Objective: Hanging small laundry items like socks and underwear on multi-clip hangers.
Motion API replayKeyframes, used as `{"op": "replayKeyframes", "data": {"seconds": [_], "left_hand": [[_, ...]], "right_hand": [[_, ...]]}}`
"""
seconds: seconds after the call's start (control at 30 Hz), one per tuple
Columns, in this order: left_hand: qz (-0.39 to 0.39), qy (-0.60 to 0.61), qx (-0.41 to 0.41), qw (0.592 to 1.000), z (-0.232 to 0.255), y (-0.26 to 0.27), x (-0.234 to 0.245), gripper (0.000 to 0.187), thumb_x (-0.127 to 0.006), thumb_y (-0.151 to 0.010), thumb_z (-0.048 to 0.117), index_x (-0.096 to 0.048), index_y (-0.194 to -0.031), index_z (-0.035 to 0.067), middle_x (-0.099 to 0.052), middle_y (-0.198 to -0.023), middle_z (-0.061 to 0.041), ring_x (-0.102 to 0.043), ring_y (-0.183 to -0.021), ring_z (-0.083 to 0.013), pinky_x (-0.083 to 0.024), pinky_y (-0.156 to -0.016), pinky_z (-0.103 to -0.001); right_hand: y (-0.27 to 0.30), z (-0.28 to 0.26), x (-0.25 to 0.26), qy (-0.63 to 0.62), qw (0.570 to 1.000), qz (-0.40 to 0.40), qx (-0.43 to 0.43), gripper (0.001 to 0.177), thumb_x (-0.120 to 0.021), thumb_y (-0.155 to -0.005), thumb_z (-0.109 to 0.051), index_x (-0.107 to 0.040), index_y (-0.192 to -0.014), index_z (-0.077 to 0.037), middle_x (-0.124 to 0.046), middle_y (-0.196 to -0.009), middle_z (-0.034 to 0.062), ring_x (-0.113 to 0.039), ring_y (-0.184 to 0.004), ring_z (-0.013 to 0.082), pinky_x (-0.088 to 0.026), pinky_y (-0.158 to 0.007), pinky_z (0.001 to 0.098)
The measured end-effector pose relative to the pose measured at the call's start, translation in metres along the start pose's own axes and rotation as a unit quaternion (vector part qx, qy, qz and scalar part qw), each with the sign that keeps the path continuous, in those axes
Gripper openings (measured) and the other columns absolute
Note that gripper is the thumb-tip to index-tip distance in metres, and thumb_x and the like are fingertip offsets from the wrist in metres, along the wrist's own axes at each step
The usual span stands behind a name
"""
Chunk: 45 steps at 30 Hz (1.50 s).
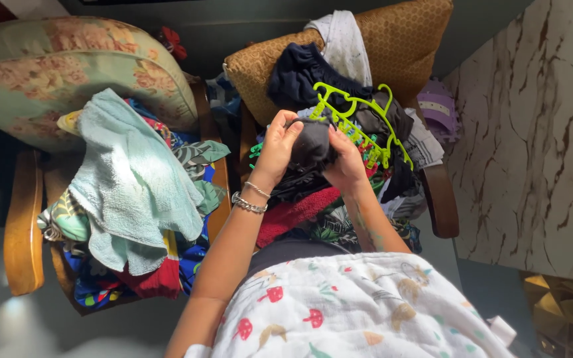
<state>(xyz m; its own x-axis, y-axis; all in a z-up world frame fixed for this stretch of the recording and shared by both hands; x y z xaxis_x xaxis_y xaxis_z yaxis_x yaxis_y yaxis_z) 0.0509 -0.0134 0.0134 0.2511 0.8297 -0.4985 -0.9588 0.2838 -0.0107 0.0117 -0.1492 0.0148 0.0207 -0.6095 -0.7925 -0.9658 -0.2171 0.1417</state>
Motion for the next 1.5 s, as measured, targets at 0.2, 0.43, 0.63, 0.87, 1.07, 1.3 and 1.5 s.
{"op": "replayKeyframes", "data": {"seconds": [0.2,0.43,0.63,0.87,1.07,1.3,1.5], "left_hand": [[-0.027,-0.047,0.005,0.999,-0.040,0.000,0.021,0.009,-0.063,-0.107,0.012,-0.061,-0.112,0.005,-0.059,-0.096,0.003,-0.053,-0.092,-0.0056,-0.045,-0.084,-0.022],[0.087,0.001,0.114,0.990,0.012,0.054,0.035,0.035,-0.065,-0.095,0.036,-0.053,-0.121,0.017,-0.054,-0.103,0.004,-0.056,-0.094,-0.0063,-0.054,-0.078,-0.030],[0.069,-0.183,-0.011,0.981,0.010,0.081,0.077,0.059,-0.076,-0.083,0.016,-0.055,-0.138,0.008,-0.063,-0.123,-0.005,-0.059,-0.112,-0.0149,-0.050,-0.096,-0.028],[0.254,0.155,0.035,0.954,0.005,0.108,0.172,0.037,-0.073,-0.091,0.025,-0.065,-0.123,0.009,-0.072,-0.109,-0.007,-0.069,-0.096,-0.0188,-0.057,-0.079,-0.033],[0.369,0.240,-0.014,0.898,0.004,0.137,0.248,0.039,-0.075,-0.090,0.031,-0.065,-0.122,0.011,-0.072,-0.110,-0.005,-0.070,-0.095,-0.0203,-0.060,-0.076,-0.037],[0.410,0.339,-0.152,0.833,0.035,0.119,0.387,0.051,-0.072,-0.096,0.032,-0.050,-0.137,0.013,-0.064,-0.126,-0.009,-0.062,-0.119,-0.0285,-0.050,-0.106,-0.054],[0.234,0.318,-0.106,0.913,-0.026,0.071,0.442,0.026,-0.066,-0.105,0.027,-0.049,-0.121,0.016,-0.053,-0.106,-0.004,-0.056,-0.099,-0.0230,-0.049,-0.103,-0.058]], "right_hand": [[0.004,0.023,0.009,-0.019,0.996,-0.057,-0.073,0.031,-0.052,-0.105,-0.020,-0.061,-0.130,-0.004,-0.070,-0.118,0.0084,-0.069,-0.101,0.0176,-0.055,-0.092,0.0337],[-0.040,0.039,0.046,0.219,0.972,0.080,0.013,0.022,-0.062,-0.107,-0.021,-0.069,-0.116,-0.001,-0.067,-0.103,0.0034,-0.061,-0.092,0.0128,-0.049,-0.080,0.0295],[-0.065,0.115,-0.008,0.249,0.963,0.015,-0.103,0.024,-0.062,-0.101,-0.025,-0.071,-0.096,-0.003,-0.069,-0.088,0.0019,-0.062,-0.079,0.0122,-0.049,-0.069,0.0271],[-0.079,0.151,-0.066,0.282,0.947,-0.027,-0.150,0.024,-0.064,-0.105,-0.034,-0.060,-0.113,-0.012,-0.058,-0.103,-0.0015,-0.056,-0.099,0.0133,-0.051,-0.080,0.0339],[-0.055,0.174,-0.091,0.331,0.904,-0.073,-0.259,0.031,-0.064,-0.098,-0.032,-0.058,-0.123,-0.014,-0.060,-0.115,-0.0002,-0.061,-0.105,0.0178,-0.055,-0.083,0.0400],[-0.050,0.167,-0.088,0.331,0.906,-0.054,-0.256,0.036,-0.064,-0.099,-0.030,-0.055,-0.128,-0.010,-0.059,-0.125,0.0030,-0.063,-0.114,0.0242,-0.055,-0.087,0.0414],[-0.049,0.164,-0.081,0.347,0.907,-0.034,-0.238,0.036,-0.064,-0.099,-0.030,-0.056,-0.128,-0.010,-0.057,-0.127,0.0033,-0.064,-0.115,0.0231,-0.056,-0.092,0.0414]]}}
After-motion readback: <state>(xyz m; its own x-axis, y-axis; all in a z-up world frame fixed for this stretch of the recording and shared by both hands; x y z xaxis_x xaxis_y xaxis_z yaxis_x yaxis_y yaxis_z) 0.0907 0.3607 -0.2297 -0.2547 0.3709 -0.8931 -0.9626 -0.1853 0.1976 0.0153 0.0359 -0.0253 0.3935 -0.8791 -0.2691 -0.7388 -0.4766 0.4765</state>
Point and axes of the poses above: each hand's wrist, its own y-axis away from the middle knuckle, its own x-axis out of the back of the hand, z = x × y, the point moved 5 cm from there along -y, towards the middle knuckle
